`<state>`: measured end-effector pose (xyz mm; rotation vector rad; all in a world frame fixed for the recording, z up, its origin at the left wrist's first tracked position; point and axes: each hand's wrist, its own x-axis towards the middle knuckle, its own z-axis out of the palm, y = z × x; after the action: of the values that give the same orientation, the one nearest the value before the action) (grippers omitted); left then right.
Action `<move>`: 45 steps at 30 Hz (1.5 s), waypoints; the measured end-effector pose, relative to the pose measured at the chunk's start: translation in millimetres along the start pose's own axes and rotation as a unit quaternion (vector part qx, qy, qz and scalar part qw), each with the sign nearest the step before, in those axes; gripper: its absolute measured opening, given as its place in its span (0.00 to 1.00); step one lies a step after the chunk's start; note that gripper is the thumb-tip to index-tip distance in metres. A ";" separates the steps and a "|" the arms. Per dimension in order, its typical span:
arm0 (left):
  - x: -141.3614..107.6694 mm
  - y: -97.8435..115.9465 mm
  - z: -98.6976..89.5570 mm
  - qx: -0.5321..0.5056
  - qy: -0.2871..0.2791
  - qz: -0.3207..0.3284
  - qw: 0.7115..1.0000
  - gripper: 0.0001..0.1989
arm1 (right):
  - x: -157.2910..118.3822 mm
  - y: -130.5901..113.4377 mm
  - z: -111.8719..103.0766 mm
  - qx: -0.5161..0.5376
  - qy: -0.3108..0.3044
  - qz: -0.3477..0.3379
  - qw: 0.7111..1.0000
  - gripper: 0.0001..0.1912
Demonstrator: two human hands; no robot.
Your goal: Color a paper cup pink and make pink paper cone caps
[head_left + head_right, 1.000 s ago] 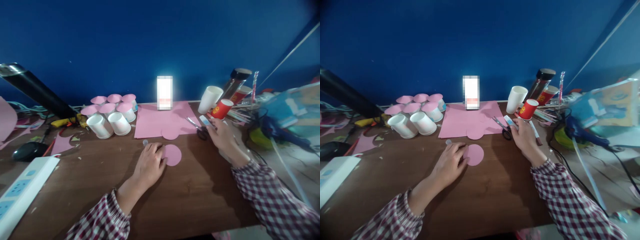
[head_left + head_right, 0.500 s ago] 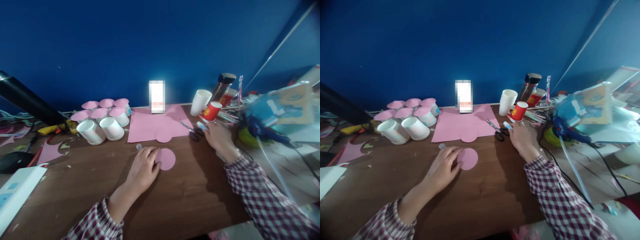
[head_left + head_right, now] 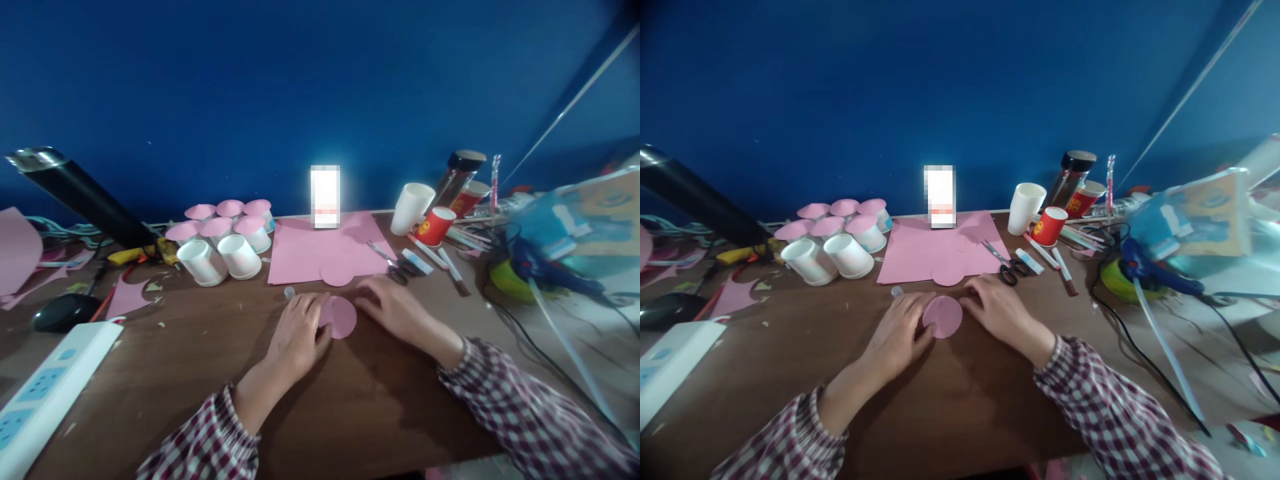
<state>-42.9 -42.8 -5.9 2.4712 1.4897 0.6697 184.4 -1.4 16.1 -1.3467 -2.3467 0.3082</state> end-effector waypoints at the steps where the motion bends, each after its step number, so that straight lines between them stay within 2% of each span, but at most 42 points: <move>1: 0.0 0.1 0.0 -0.002 -0.001 -0.001 1.000 0.24 | -0.2 -7.9 4.9 -0.008 -0.017 -0.009 1.000 0.10; 4: 0.1 1.2 0.2 -0.004 0.003 -0.008 1.000 0.25 | -0.8 -20.1 12.1 -0.023 -0.040 -0.012 0.999 0.10; 11: 0.7 2.2 0.8 -0.005 0.004 -0.016 1.000 0.23 | -3.4 -21.3 12.3 -0.003 -0.061 -0.011 0.998 0.04; 17: 0.1 2.9 0.4 0.006 -0.001 -0.015 1.000 0.21 | -3.0 -21.3 13.3 -0.004 -0.057 -0.009 0.998 0.13; 22: -0.6 2.1 0.2 -0.005 -0.003 -0.006 1.000 0.18 | -3.7 -17.6 14.5 0.017 -0.054 -0.008 0.998 0.08; 26: -0.9 0.2 1.4 -0.039 0.017 -0.002 0.999 0.24 | -0.2 -14.3 11.9 0.096 -0.051 0.043 0.993 0.01; 29: 0.3 0.2 2.1 -0.090 0.056 -0.034 0.994 0.30 | 4.2 -11.8 7.5 0.213 -0.053 0.065 0.973 0.02; 32: 3.3 1.2 0.2 -0.203 0.088 -0.096 0.970 0.29 | 6.6 -10.9 4.1 0.344 -0.054 0.083 0.934 0.03; 34: 5.6 1.4 -2.8 -0.292 0.081 -0.128 0.944 0.26 | 6.5 -11.6 3.1 0.406 -0.061 0.099 0.906 0.06; 36: 7.4 1.0 -6.4 -0.341 0.048 -0.141 0.928 0.20 | 5.8 -13.2 2.9 0.444 -0.072 0.114 0.886 0.08; 38: 8.3 0.7 -9.7 -0.336 0.007 -0.144 0.931 0.13 | 5.2 -14.7 3.4 0.467 -0.078 0.134 0.870 0.09; 40: 8.5 1.0 -11.6 -0.312 -0.018 -0.144 0.939 0.11 | 5.2 -16.0 4.4 0.483 -0.076 0.161 0.858 0.10; 45: 8.8 4.0 -10.3 -0.302 0.003 -0.177 0.937 0.12 | 5.7 -18.7 6.5 0.527 -0.074 0.205 0.821 0.11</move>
<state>-41.0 -37.8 7.2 1.6972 1.4046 0.8925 164.5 -5.9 19.0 -1.1775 -1.4303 1.5972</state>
